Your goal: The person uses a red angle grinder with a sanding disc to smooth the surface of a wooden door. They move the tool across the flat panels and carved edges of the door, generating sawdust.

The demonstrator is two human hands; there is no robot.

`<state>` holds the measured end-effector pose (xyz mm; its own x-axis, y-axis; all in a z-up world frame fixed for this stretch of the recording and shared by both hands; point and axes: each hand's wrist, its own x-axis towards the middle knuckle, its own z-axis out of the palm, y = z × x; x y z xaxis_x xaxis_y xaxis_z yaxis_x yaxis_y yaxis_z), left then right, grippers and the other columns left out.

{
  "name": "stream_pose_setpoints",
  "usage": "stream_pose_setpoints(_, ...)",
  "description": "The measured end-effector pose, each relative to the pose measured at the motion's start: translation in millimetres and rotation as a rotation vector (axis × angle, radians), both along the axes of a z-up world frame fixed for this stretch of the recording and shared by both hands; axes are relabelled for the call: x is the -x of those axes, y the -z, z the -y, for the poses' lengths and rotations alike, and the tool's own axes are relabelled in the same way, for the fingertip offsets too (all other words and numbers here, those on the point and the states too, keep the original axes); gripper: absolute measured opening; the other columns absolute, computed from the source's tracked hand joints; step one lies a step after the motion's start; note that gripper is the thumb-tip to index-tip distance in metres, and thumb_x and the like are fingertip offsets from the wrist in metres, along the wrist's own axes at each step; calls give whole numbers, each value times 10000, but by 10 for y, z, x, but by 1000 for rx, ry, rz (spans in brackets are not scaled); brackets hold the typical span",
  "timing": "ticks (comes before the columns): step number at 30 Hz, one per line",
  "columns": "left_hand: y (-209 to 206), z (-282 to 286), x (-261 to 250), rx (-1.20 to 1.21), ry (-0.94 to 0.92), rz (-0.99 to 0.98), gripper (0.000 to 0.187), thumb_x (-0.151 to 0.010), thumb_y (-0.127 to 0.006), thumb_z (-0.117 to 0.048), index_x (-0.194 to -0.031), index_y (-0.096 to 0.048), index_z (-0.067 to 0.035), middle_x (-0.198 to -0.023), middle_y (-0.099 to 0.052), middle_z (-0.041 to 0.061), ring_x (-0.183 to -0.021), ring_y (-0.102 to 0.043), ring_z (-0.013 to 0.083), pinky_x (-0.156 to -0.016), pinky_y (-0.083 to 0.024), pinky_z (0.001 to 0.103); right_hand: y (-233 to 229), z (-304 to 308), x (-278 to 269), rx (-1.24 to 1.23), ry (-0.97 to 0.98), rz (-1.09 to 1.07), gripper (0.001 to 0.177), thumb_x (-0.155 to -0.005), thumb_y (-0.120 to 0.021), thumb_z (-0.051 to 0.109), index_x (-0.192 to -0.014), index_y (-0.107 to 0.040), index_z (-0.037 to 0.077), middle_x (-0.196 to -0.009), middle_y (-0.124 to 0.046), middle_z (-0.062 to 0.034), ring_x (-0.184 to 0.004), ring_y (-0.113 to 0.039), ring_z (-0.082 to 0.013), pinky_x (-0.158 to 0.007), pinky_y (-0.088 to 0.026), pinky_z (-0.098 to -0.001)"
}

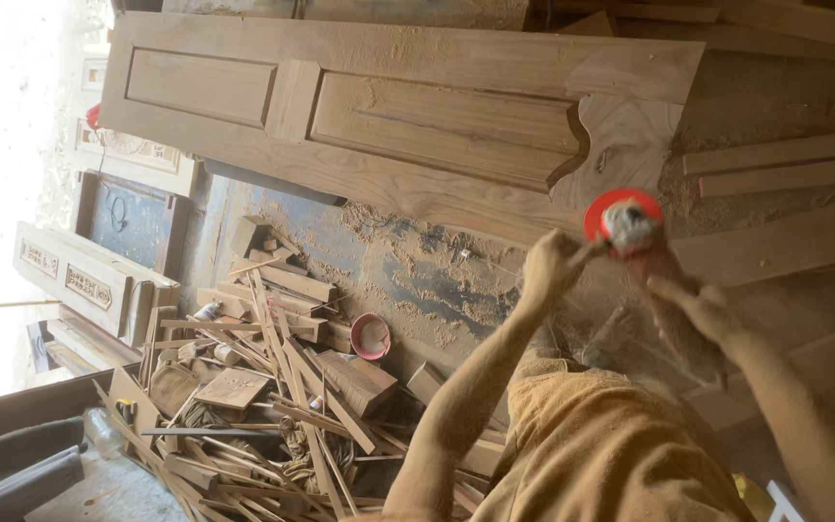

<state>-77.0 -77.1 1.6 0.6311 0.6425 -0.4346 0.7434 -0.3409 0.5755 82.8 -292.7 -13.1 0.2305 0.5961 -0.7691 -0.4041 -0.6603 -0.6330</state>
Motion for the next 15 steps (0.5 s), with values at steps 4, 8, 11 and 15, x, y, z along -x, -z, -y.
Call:
stream_pose_setpoints(4,161,-789,-1049,-46,96,-21,721,-853,-698,-762,-778,-668,-45,-692,-621,37,-616,-516,181,-516,-426,332,-137,-543,-522,-14,152,-10,634,-887,-682,580,-1124,-622,-5,-779,-688,-161,-602,-675,-256,-553,-582,-409)
stream_pose_setpoints(8,35,-1425,-1475,109,-77,241,663,-696,-811,-655,-924,-755,-35,-829,-772,106,-786,-746,195,-671,-628,364,-324,-1282,-906,-66,213,41,660,-928,-697,599,-1074,-632,-42,-778,-670,-166,-579,-653,-246,-508,-542,-409)
stream_pose_setpoints(11,104,-1873,-1582,90,-101,211,684,-675,-808,-660,-981,-763,-50,-898,-797,117,-826,-768,205,-720,-637,365,-408,-1654,-978,-5,168,106,633,-914,-697,596,-1043,-661,-22,-775,-685,-179,-573,-646,-238,-495,-535,-404)
stream_pose_setpoints(15,389,-2051,-1336,125,-58,95,746,-665,-691,-754,-967,-794,-80,-913,-828,102,-807,-791,221,-708,-678,386,-334,-1781,-870,37,115,111,688,-921,-674,627,-1070,-636,-44,-763,-682,-187,-593,-666,-236,-513,-569,-398)
